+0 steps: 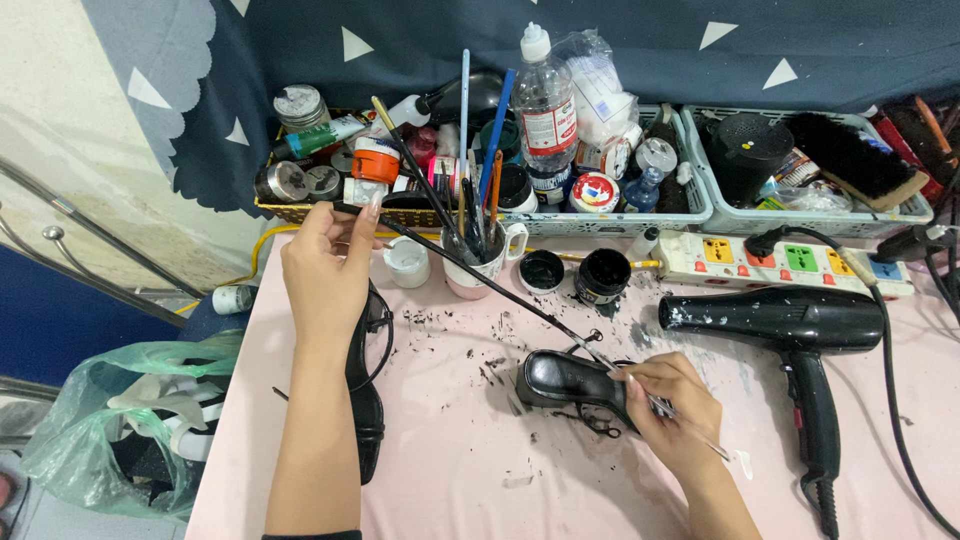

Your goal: The person uses a hair dryer to heat the sole and strap of a sandal, then applies a liquid with a fine brush to the sandal's strap and heel area.

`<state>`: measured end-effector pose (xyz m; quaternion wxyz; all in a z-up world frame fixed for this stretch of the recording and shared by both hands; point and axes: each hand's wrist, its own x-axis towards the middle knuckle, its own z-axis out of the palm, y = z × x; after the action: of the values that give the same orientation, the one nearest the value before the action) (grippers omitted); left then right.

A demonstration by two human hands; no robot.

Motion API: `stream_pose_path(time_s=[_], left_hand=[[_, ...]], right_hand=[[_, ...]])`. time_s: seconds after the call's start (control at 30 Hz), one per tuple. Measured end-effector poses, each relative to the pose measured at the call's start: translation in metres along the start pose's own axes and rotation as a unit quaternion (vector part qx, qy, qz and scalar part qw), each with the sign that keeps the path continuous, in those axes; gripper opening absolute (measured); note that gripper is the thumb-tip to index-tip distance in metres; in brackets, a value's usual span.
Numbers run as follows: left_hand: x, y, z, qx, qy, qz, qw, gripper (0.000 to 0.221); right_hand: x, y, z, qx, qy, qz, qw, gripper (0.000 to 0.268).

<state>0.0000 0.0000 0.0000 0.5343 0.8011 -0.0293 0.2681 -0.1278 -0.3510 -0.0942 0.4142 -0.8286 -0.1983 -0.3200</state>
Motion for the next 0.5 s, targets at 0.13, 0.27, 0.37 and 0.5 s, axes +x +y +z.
stream_pose_path(time_s=[0.13,0.27,0.37,0.5], left_hand=[[0.0,0.0,0.001,0.003,0.0,-0.012,1.0,0.022],[0.0,-0.004,0.0,-0.005,-0.002,-0.007,1.0,0.023],[0.001,-0.006,-0.001,0.006,-0.004,-0.008,1.0,0.024],[0.001,-0.008,-0.002,-0.004,-0.009,-0.018,1.0,0.024]], right_hand=[[-0.002,0.005,-0.001,-0.039,0.01,0.022,0.999,0.019],[-0.012,0.014,-0.008,0.087,0.062,0.086,0.991,0.017],[-0.017,0.02,-0.012,0.055,0.022,0.065,0.996,0.016],[-0.014,0.027,-0.022,0.028,0.019,0.074,0.997,0.016]])
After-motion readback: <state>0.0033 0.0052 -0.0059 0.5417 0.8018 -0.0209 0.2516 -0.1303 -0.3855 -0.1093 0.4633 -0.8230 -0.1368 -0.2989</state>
